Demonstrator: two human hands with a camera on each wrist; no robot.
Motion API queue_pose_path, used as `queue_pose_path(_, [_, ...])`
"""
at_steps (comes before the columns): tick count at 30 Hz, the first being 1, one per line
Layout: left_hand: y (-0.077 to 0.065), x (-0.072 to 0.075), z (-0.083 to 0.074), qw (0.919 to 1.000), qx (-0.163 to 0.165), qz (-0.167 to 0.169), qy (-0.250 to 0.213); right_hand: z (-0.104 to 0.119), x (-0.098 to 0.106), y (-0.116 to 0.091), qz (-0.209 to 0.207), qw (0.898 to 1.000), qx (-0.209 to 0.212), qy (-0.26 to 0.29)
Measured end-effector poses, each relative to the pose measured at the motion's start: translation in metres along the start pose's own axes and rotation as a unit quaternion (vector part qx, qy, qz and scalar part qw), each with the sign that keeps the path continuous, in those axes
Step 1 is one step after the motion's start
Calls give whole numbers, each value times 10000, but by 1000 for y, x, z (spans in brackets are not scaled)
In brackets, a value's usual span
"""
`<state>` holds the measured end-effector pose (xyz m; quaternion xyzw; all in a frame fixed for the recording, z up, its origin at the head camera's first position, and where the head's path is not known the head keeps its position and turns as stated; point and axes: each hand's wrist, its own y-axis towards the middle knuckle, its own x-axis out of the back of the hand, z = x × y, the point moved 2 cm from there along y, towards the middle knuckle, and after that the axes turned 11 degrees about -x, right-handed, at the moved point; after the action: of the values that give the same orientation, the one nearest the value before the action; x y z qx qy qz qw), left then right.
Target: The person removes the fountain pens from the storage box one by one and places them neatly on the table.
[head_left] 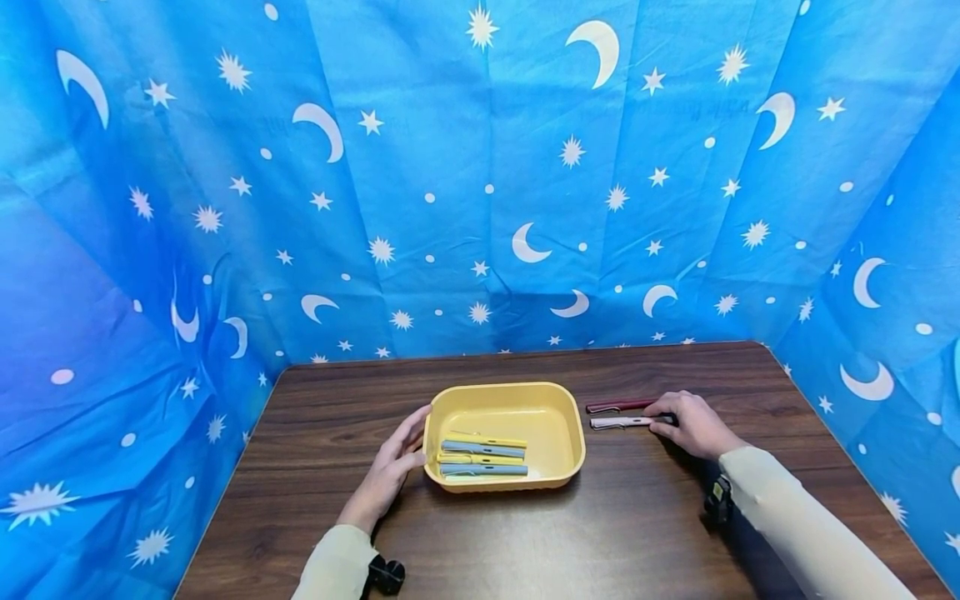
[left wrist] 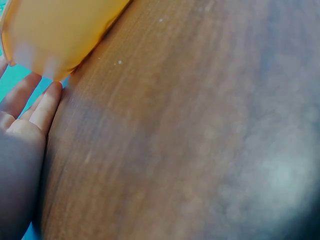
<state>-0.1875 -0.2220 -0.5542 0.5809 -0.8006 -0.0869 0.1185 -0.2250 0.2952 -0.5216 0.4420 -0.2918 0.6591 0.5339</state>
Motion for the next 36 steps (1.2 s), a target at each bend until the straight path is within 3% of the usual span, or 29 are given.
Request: queue_pose_path(36, [0, 1, 1, 10000, 69, -33, 55, -10, 7, -8, -72, 9999, -129, -48])
